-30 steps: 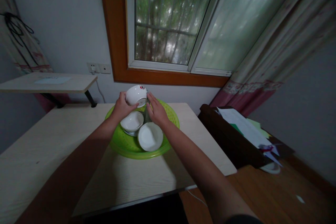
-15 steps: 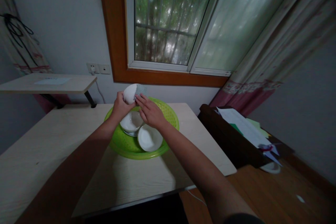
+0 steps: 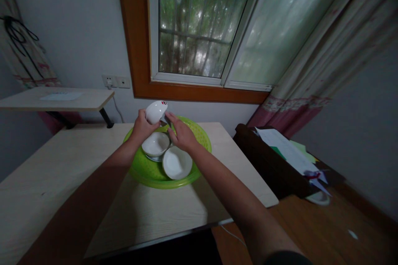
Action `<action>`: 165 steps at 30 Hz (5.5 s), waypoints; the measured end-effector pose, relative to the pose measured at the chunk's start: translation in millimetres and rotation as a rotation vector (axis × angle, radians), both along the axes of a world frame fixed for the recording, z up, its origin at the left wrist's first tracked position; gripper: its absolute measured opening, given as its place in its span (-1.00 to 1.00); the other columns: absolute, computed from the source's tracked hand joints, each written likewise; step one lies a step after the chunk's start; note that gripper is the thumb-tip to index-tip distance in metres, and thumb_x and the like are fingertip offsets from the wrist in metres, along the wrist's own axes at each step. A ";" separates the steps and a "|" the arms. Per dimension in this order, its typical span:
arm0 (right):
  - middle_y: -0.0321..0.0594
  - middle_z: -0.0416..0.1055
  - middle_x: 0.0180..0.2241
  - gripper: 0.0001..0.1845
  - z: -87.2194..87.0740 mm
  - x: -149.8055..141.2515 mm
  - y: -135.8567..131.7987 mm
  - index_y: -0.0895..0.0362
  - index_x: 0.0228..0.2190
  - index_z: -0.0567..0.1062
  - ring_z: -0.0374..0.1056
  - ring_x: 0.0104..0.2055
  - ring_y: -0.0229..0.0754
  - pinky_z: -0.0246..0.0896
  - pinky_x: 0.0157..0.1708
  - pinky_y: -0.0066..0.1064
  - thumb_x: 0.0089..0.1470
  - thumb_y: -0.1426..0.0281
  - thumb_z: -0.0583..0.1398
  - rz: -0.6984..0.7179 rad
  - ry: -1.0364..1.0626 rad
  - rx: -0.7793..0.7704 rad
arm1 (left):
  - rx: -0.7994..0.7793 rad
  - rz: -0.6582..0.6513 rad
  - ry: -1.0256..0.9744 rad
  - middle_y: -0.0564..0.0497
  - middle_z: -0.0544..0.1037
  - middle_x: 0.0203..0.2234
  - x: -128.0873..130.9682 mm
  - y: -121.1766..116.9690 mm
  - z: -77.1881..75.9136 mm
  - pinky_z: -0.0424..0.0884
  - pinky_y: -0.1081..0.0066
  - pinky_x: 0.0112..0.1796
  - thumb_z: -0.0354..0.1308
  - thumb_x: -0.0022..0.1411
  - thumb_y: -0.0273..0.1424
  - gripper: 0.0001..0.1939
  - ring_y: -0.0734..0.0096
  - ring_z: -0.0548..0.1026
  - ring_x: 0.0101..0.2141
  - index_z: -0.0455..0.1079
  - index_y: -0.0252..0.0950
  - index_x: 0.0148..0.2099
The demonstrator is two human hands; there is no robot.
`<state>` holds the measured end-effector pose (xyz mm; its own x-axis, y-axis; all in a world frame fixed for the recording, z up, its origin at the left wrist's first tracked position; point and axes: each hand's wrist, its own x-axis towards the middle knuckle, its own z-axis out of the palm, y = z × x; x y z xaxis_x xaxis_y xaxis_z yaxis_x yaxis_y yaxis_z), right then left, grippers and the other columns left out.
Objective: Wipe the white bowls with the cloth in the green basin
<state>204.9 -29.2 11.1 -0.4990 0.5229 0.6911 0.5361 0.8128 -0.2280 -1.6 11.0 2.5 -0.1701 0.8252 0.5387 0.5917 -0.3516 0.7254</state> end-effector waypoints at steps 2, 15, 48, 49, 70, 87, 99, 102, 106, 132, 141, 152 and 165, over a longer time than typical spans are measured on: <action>-0.08 0.06 0.38 -0.33 1.0 -1.9 -0.6 0.12 0.38 -0.03 -0.07 0.44 -0.06 0.02 0.37 -0.05 0.32 0.39 0.01 0.041 -0.062 0.044 | -0.004 -0.006 0.031 -0.13 0.49 -0.14 0.1 -0.6 0.5 0.43 0.28 -0.24 0.39 -0.16 -0.19 -0.26 0.13 0.53 -0.18 0.15 -0.27 0.03; -0.06 0.13 0.35 -0.36 -3.8 2.1 7.0 0.10 0.38 -0.02 0.13 0.36 -0.02 0.11 0.32 -0.04 0.34 0.36 0.00 -0.115 0.036 -0.013 | 0.032 -0.008 -0.035 -0.12 0.49 -0.13 0.0 1.6 -3.6 0.43 0.32 -0.25 0.38 -0.11 -0.12 -0.28 0.20 0.53 -0.18 0.16 -0.25 0.03; -0.05 0.26 0.29 -0.39 -4.4 3.1 8.4 0.10 0.35 0.07 0.28 0.28 -0.01 0.21 0.27 -0.06 0.33 0.33 -0.01 -0.175 0.117 -0.106 | -0.008 -0.050 -0.017 -0.10 0.48 -0.14 -0.8 -0.2 -3.6 0.45 0.29 -0.24 0.38 -0.12 -0.13 -0.27 0.19 0.53 -0.18 0.16 -0.24 0.03; -0.05 0.23 0.30 -0.38 -4.7 3.4 8.8 0.10 0.36 0.05 0.26 0.29 -0.02 0.19 0.28 -0.06 0.33 0.31 0.00 -0.160 0.129 -0.115 | -0.016 -0.056 -0.005 -0.10 0.48 -0.15 -0.7 -0.7 -3.9 0.45 0.29 -0.25 0.38 -0.12 -0.12 -0.27 0.19 0.53 -0.19 0.16 -0.24 0.03; -0.18 0.14 0.36 -0.42 5.5 -1.0 -3.4 0.02 0.30 0.18 -0.09 0.45 -0.16 -0.12 0.40 0.01 0.28 0.37 0.04 0.140 -0.143 0.096 | 0.005 -0.364 0.177 -0.04 0.52 -0.19 6.4 -12.6 -1.1 0.43 0.29 -0.19 0.35 -0.14 -0.23 -0.37 0.22 0.52 -0.21 0.18 -0.22 -0.04; 0.08 -0.01 0.39 0.02 -4.3 10.0 22.4 0.10 0.37 -0.01 -0.02 0.42 0.06 -0.06 0.38 -0.01 0.07 0.07 0.32 0.003 0.233 -0.109 | -0.004 -0.282 0.137 -0.09 0.49 -0.14 6.3 -14.9 -0.4 0.47 0.27 -0.20 0.38 -0.14 -0.14 -0.29 0.18 0.52 -0.16 0.21 -0.25 0.03; 0.07 0.23 0.24 -0.01 -16.5 11.4 34.1 0.11 0.31 0.14 0.18 0.29 0.06 0.05 0.31 -0.06 -0.04 0.16 0.41 -0.066 0.391 -0.195 | -0.050 -0.375 -0.081 -0.18 0.42 -0.02 2.4 -7.9 -9.1 0.52 0.23 -0.13 0.37 -0.06 -0.17 -0.23 0.18 0.52 -0.06 0.10 -0.26 0.12; 0.05 0.23 0.23 -0.03 -13.3 11.3 31.6 0.09 0.30 0.15 0.20 0.28 0.06 0.08 0.30 -0.06 -0.03 0.16 0.41 -0.071 0.360 -0.156 | -0.007 -0.357 -0.038 -0.19 0.39 0.04 3.8 -8.9 -7.9 0.51 0.23 -0.09 0.38 -0.07 -0.18 -0.20 0.16 0.47 0.01 0.10 -0.25 0.14; 0.02 0.25 0.25 -0.11 -8.4 12.0 27.3 0.06 0.29 0.17 0.17 0.29 0.06 0.05 0.31 -0.04 0.03 0.17 0.37 -0.043 0.226 -0.076 | 0.121 -0.339 0.136 -0.17 0.34 0.05 3.8 -9.1 -4.9 0.47 0.23 -0.04 0.39 -0.07 -0.24 -0.23 0.12 0.38 0.09 0.16 -0.25 0.15; -0.06 0.26 0.01 -0.60 -9.0 13.6 28.8 0.03 0.11 0.36 0.36 0.00 -0.15 0.46 -0.07 -0.30 0.25 0.29 0.16 -0.101 0.649 -0.062 | 0.023 -0.196 0.225 -0.08 0.49 -0.15 4.8 -11.2 -2.7 0.46 0.28 -0.18 0.36 -0.08 -0.15 -0.34 0.20 0.52 -0.17 0.19 -0.24 0.01; -0.14 0.50 -0.16 -0.85 -1.7 13.5 22.4 0.05 -0.18 0.54 0.40 -0.04 -0.11 0.35 0.06 -0.17 0.25 0.38 0.17 -0.064 0.420 0.069 | 0.022 -0.227 0.250 -0.07 0.49 -0.16 5.0 -10.8 -4.5 0.45 0.24 -0.14 0.35 -0.08 -0.13 -0.34 0.16 0.51 -0.15 0.19 -0.24 0.01; -0.15 0.26 0.29 -0.48 -10.7 10.0 25.6 0.02 0.24 0.32 0.24 0.30 -0.14 0.13 0.31 -0.14 0.29 0.46 0.02 -0.116 0.235 -0.004 | 0.022 -0.143 0.187 -0.08 0.49 -0.15 2.9 -7.7 -3.1 0.46 0.24 -0.15 0.36 -0.08 -0.14 -0.34 0.16 0.52 -0.15 0.19 -0.24 0.01; -0.25 0.02 0.40 -0.32 0.6 -3.7 6.3 0.02 0.33 0.16 -0.22 0.48 -0.10 -0.14 0.42 -0.01 0.21 0.54 0.07 0.004 -0.065 0.051 | 0.029 -0.163 0.348 -0.07 0.47 -0.20 7.4 -5.4 -4.5 0.43 0.19 -0.11 0.32 -0.08 -0.25 -0.47 0.10 0.50 -0.14 0.22 -0.21 -0.07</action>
